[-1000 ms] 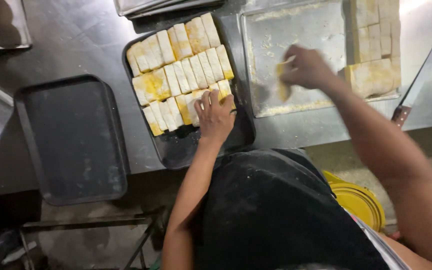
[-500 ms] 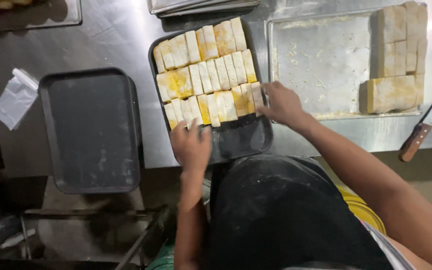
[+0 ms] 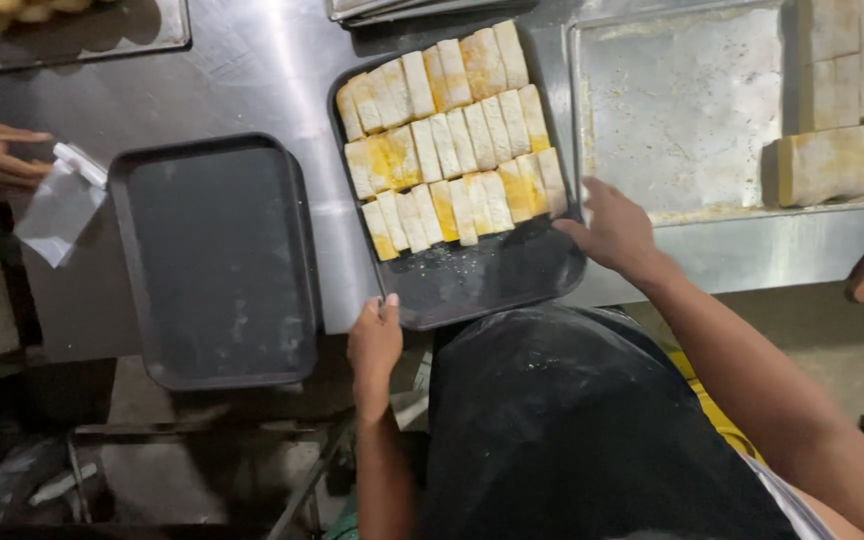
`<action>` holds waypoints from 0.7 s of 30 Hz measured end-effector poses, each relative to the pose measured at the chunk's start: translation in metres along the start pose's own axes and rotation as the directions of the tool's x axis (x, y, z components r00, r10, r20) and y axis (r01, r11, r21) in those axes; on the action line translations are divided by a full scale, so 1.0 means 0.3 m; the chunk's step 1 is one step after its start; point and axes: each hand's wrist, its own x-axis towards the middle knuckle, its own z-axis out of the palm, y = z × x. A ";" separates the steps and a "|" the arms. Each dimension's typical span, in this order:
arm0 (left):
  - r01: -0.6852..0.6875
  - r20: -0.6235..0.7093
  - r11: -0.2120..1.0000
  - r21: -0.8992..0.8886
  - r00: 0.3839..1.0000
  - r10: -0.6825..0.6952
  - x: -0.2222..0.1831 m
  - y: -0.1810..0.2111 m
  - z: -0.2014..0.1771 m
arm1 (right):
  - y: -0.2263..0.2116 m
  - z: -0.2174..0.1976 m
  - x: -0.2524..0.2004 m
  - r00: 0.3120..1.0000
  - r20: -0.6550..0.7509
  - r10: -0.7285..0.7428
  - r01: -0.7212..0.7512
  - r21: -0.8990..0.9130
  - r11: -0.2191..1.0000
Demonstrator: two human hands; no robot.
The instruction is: Arranging pieces of pre-cut bread or dough on baking trays and separating them with a knife.
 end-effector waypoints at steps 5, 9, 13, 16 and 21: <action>-0.071 0.055 0.994 -0.086 0.996 0.076 0.007 -0.006 0.019 | -0.004 0.081 -0.055 0.960 0.086 0.266 -0.278 0.196 0.940; -0.068 0.066 0.997 -0.048 0.995 0.071 -0.017 0.001 -0.009 | 0.014 0.126 -0.096 0.969 -0.063 0.238 -0.212 0.281 0.936; -0.148 0.036 0.965 -0.217 0.987 0.160 -0.014 -0.022 -0.038 | 0.029 0.072 -0.139 0.969 -0.105 0.225 -0.185 0.301 0.936; -0.220 -0.049 0.961 -0.165 0.975 0.215 0.007 -0.012 -0.043 | 0.119 -0.022 -0.185 0.958 -0.157 0.242 -0.198 0.251 0.948; -0.244 -0.089 0.927 -0.284 0.970 0.228 0.038 0.195 -0.044 | 0.462 -0.236 -0.246 0.909 -0.230 0.349 -0.310 0.188 0.932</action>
